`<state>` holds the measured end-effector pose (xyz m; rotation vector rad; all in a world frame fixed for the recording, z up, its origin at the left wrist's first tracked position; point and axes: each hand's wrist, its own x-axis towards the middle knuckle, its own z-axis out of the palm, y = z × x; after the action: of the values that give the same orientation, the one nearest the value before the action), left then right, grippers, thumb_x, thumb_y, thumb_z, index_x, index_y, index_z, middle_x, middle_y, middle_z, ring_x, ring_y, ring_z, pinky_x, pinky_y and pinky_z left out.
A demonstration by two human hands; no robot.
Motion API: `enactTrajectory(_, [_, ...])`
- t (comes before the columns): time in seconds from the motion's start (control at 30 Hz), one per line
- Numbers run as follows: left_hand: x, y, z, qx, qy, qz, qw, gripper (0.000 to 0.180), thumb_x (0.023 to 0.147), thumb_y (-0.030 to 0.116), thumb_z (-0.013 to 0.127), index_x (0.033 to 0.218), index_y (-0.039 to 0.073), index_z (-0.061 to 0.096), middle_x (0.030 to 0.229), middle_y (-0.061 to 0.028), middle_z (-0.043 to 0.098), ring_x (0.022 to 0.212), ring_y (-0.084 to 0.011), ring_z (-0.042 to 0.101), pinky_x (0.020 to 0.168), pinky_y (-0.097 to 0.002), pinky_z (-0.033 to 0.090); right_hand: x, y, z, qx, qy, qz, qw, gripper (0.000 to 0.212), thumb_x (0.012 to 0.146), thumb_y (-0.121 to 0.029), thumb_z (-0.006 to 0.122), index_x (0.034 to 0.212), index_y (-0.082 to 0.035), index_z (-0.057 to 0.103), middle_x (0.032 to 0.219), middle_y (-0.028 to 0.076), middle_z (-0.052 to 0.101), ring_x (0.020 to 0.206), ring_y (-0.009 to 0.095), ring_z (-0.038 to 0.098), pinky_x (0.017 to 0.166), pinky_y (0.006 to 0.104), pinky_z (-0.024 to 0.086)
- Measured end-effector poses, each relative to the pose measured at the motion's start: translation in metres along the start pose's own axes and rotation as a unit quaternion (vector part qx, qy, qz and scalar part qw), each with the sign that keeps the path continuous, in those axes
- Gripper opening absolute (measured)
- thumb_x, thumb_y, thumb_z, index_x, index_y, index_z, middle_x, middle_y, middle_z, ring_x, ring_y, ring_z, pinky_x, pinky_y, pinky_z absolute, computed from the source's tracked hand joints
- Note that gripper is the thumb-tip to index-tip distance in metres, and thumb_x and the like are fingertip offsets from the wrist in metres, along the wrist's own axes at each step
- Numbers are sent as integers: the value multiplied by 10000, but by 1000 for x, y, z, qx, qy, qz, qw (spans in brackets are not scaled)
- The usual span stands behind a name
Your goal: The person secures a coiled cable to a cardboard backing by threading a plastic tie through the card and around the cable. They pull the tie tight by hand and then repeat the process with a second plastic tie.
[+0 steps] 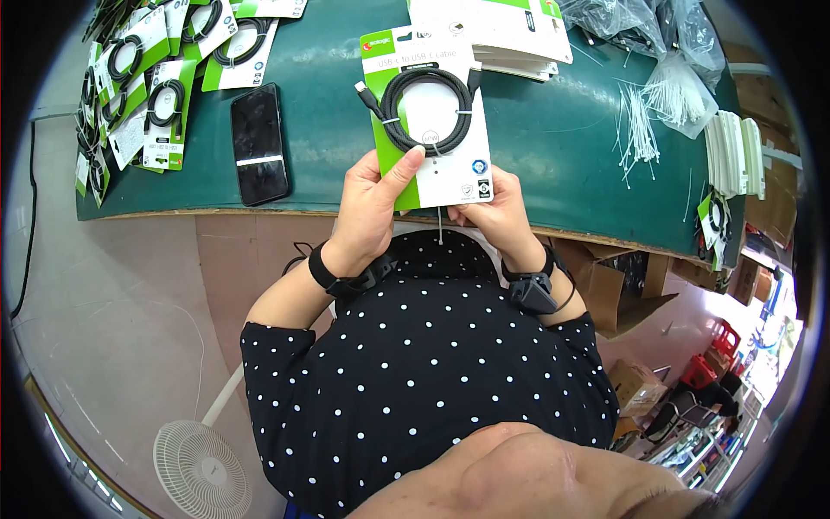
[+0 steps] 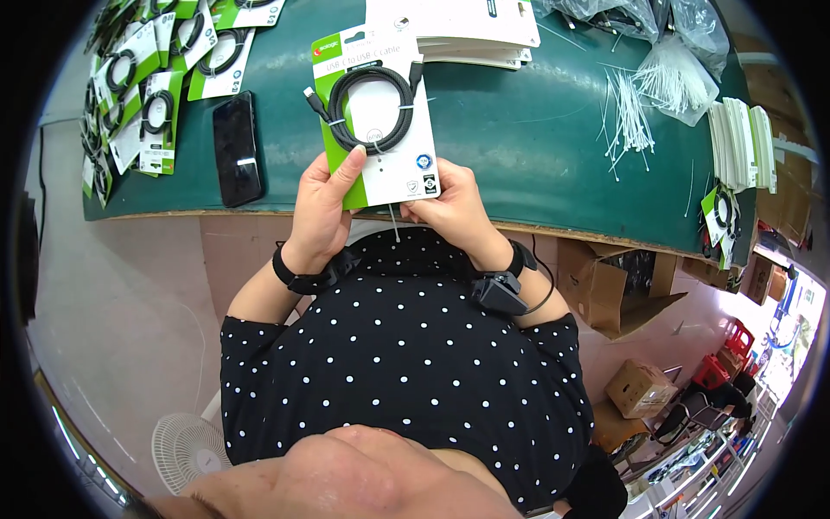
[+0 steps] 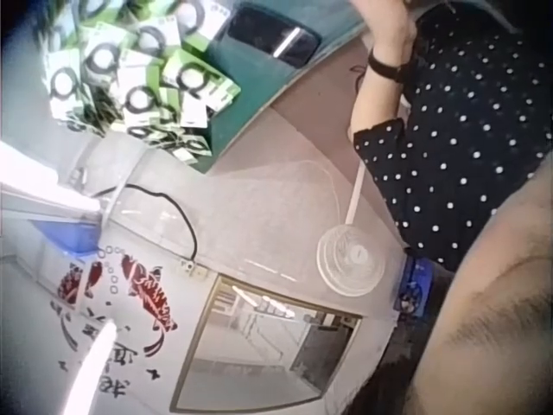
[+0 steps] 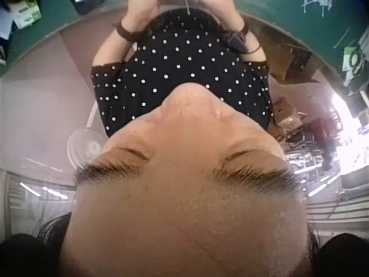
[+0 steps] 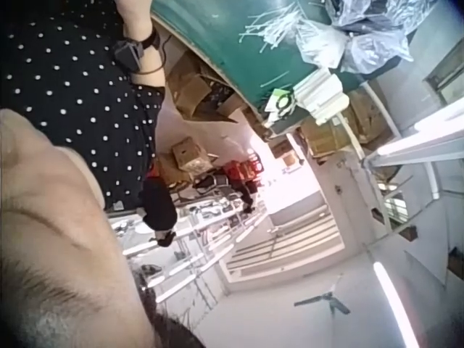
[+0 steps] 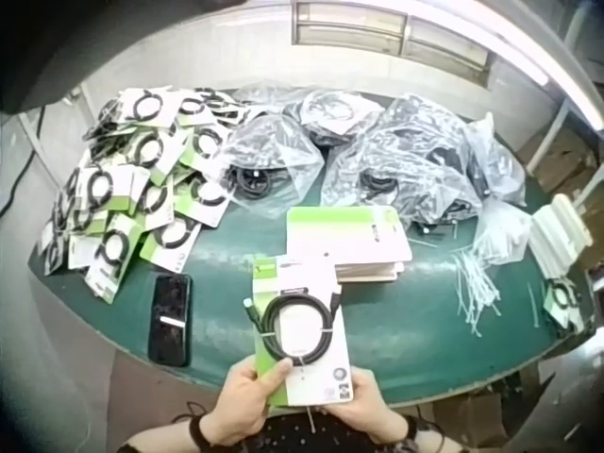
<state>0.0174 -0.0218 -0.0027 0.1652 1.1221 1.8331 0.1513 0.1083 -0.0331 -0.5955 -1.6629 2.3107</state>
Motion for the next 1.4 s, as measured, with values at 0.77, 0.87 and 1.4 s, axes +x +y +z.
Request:
enactTrajectory(0.77, [-5,-4,-4,24,-36,-67,997,188,946,165,696,1080,33,695,1010,-38,707,901,-92,646,820,-273,533,-3,6,-3,-31,41,-103,993,367,804,25,726,1158,35,630,1062,94,722,937,142,692,826,287,556])
enactTrajectory(0.87, [-4,-4,-1,24,-30,-65,997,192,945,163,697,1082,29,696,1007,-39,710,903,-92,646,821,-274,533,-3,4,-8,-33,20,-73,997,360,801,29,726,1149,33,637,1056,93,724,938,141,692,819,282,554])
enactTrajectory(1.4, [-3,-8,0,61,-15,-13,998,177,944,127,691,1081,15,707,1010,-41,718,891,-89,648,800,-261,530,9,-40,-35,-294,85,-231,924,285,767,-3,744,1046,-15,688,1140,108,669,955,156,629,799,280,520])
